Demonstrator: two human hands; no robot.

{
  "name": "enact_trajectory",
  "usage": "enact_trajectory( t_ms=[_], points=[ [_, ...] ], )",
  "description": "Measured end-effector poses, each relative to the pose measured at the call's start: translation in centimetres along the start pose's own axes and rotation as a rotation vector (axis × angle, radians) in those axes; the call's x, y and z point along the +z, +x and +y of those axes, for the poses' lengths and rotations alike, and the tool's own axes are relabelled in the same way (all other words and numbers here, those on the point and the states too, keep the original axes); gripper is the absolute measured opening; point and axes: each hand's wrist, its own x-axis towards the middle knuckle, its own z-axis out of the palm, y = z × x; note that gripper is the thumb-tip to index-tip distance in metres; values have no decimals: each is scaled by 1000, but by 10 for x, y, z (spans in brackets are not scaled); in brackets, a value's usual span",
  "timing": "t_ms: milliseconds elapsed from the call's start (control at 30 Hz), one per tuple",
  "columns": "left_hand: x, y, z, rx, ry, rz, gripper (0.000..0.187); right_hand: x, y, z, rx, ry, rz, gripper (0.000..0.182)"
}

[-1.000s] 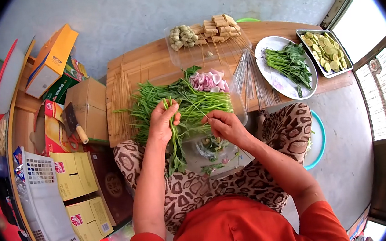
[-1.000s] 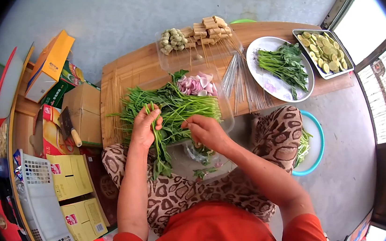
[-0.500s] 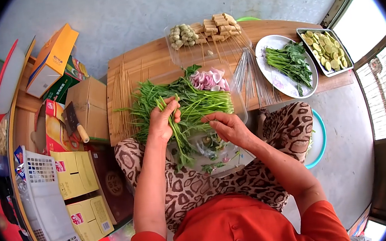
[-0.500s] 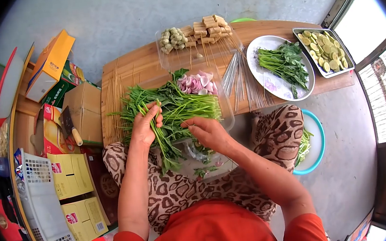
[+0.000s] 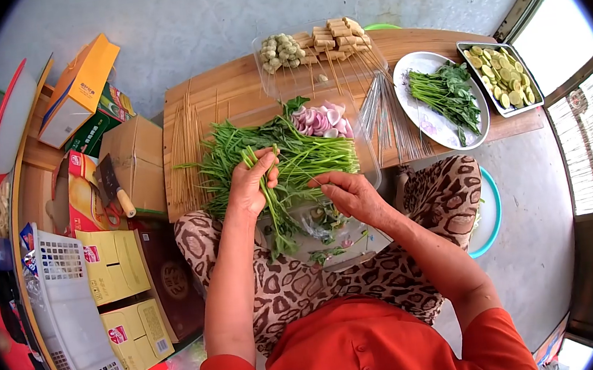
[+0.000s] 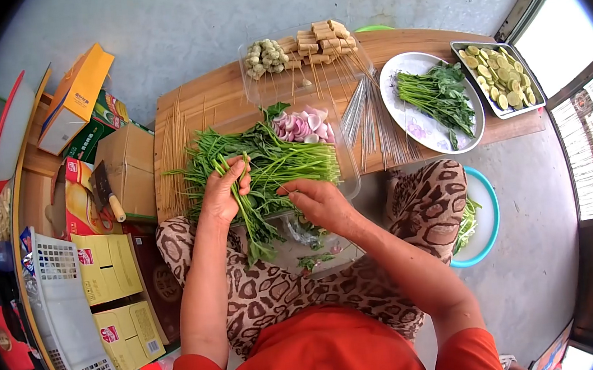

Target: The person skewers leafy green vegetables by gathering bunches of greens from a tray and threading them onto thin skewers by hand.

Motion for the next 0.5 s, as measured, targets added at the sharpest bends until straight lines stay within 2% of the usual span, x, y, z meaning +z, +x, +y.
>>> enact_trajectory(
  t_ms=[500],
  points=[
    [-8,0,2,-51,42,-97,27,0,0,2,7,-15,-6,26]
  ],
)
